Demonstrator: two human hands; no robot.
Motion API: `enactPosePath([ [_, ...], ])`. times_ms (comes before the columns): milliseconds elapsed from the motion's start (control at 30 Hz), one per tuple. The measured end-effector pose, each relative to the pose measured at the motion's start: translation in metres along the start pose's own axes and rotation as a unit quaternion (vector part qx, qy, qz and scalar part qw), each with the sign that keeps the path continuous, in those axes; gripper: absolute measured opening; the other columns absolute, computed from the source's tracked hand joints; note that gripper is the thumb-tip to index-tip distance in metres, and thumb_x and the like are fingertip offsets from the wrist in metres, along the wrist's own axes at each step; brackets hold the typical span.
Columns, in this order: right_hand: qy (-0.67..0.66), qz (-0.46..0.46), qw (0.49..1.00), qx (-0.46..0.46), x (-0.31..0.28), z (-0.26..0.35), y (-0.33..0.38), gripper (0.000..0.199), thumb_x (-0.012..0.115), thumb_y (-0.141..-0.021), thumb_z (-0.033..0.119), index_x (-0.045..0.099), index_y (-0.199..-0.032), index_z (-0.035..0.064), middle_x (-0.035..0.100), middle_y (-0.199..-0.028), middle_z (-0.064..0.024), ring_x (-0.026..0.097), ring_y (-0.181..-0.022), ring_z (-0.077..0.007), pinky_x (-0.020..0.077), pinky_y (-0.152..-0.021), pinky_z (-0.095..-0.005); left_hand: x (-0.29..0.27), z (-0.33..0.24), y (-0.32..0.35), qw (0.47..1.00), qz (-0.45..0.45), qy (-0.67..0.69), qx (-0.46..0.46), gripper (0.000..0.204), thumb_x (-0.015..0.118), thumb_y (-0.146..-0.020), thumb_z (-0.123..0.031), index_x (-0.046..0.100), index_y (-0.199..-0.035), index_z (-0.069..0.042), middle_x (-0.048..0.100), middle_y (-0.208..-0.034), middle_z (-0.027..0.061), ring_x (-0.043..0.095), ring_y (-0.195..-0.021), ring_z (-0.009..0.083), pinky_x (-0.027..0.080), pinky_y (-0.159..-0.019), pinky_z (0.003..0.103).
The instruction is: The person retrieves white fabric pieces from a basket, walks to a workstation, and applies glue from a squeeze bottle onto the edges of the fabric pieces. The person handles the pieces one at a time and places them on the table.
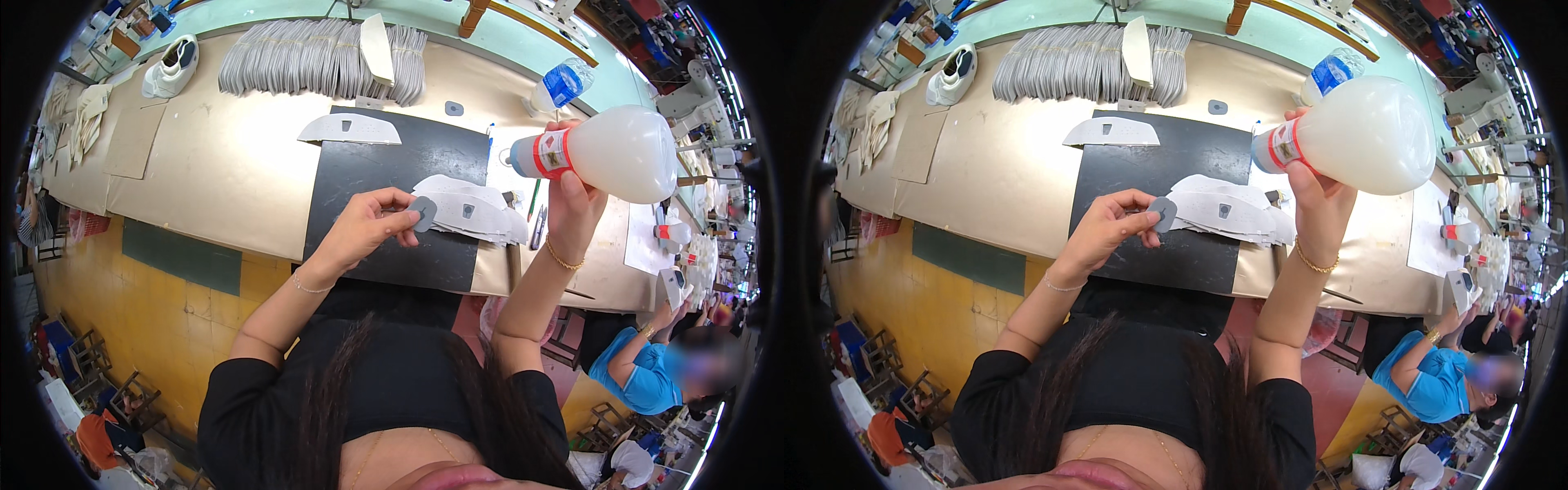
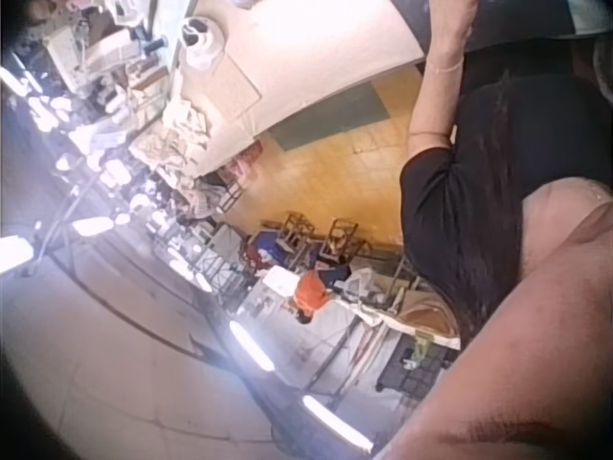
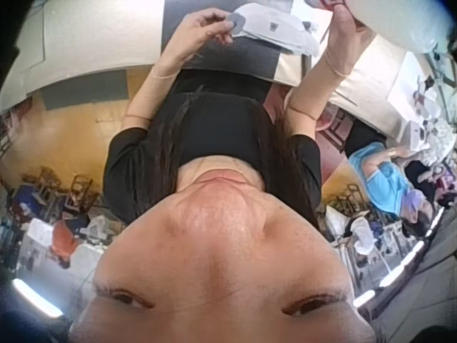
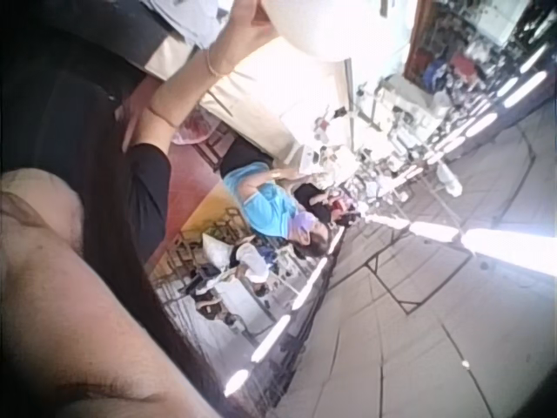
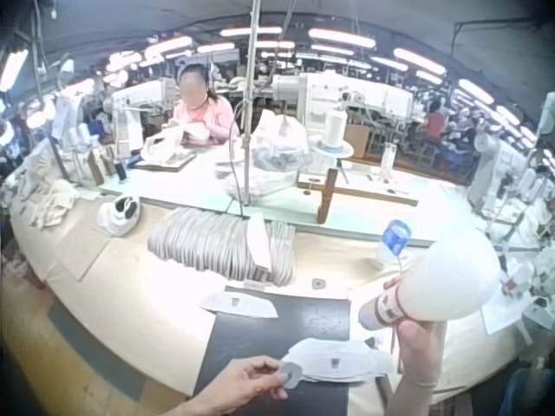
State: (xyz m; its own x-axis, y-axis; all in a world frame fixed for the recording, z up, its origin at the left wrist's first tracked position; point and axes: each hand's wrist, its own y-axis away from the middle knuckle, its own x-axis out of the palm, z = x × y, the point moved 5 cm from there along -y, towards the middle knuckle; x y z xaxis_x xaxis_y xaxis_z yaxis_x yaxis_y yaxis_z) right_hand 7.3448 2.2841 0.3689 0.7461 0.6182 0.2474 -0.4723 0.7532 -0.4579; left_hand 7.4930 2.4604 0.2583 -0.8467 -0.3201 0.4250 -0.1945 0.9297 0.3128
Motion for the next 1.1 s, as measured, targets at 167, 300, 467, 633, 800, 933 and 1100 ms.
enactPosePath([
  [167,0.137,-0.024,0.99,-0.003,0.005,0.009,0.005,0.076,0.082,-0.066,0.016,0.043,-0.129,0.0014,0.054,-0.12,-0.0107,0.052,-0.108,-0.0193,0.0439,-0.093,-0.035,-0.004,0.002,0.001,1.0,-0.008,0.0,-0.005,0.017,0.061,-0.087,-0.008,0.06,-0.098,0.004,0.062,-0.08,0.0061,0.061,-0.067,0.0113,0.049,-0.062,0.023],
  [300,0.169,-0.005,0.985,0.017,-0.004,-0.001,0.008,0.08,0.086,-0.06,0.034,0.049,-0.123,0.0007,0.058,-0.112,-0.0098,0.055,-0.104,-0.0203,0.0484,-0.087,-0.0334,-0.002,-0.002,0.003,1.0,-0.004,-0.002,-0.004,0.016,0.062,-0.087,-0.009,0.061,-0.096,0.003,0.062,-0.079,0.0059,0.061,-0.067,0.0109,0.049,-0.062,0.022],
  [467,-0.007,0.006,0.998,0.054,-0.005,-0.013,0.007,0.094,0.069,-0.057,0.067,0.048,-0.119,-0.0013,0.059,-0.103,-0.011,0.061,-0.095,-0.0268,0.0535,-0.079,-0.0388,0.001,-0.006,0.003,1.0,-0.002,0.0,-0.005,0.019,0.063,-0.087,-0.013,0.063,-0.097,0.003,0.061,-0.079,0.0044,0.061,-0.067,0.0096,0.048,-0.062,0.021],
  [633,-0.01,-0.014,0.996,0.086,0.009,-0.021,0.01,0.102,0.056,-0.053,0.079,0.046,-0.116,-0.0008,0.055,-0.101,-0.0101,0.062,-0.088,-0.027,0.0544,-0.075,-0.04,0.01,-0.016,0.008,1.0,-0.015,0.0,-0.01,0.015,0.064,-0.085,-0.008,0.063,-0.094,0.004,0.062,-0.079,0.0065,0.061,-0.064,0.0108,0.05,-0.061,0.022],
  [800,0.02,-0.029,0.997,0.074,0.018,-0.028,0.011,0.098,0.05,-0.061,0.08,0.045,-0.117,-0.0001,0.058,-0.099,-0.0099,0.063,-0.081,-0.0232,0.0549,-0.069,-0.0344,0.016,-0.02,0.013,0.999,0.001,-0.036,-0.007,0.021,0.065,-0.086,-0.012,0.062,-0.098,0.005,0.063,-0.078,0.0047,0.061,-0.064,0.0083,0.048,-0.06,0.02],
  [933,0.001,-0.078,0.994,0.074,0.022,-0.029,0.006,0.087,0.049,-0.071,0.075,0.045,-0.117,0.0015,0.058,-0.097,-0.009,0.064,-0.08,-0.0215,0.0566,-0.069,-0.0358,0.023,-0.027,0.02,0.999,-0.007,-0.036,-0.01,0.019,0.066,-0.084,-0.01,0.063,-0.097,0.004,0.064,-0.079,0.0065,0.061,-0.062,0.0094,0.048,-0.058,0.02],
  [1100,-0.081,-0.114,0.985,0.106,0.025,-0.034,0.005,0.07,0.056,-0.082,0.06,0.048,-0.112,-0.0024,0.057,-0.094,-0.0096,0.061,-0.083,-0.017,0.0549,-0.072,-0.0334,0.027,-0.033,0.025,0.999,-0.01,-0.048,-0.012,0.018,0.067,-0.083,-0.01,0.064,-0.096,0.002,0.065,-0.078,0.0058,0.062,-0.061,0.0087,0.044,-0.055,0.017],
])
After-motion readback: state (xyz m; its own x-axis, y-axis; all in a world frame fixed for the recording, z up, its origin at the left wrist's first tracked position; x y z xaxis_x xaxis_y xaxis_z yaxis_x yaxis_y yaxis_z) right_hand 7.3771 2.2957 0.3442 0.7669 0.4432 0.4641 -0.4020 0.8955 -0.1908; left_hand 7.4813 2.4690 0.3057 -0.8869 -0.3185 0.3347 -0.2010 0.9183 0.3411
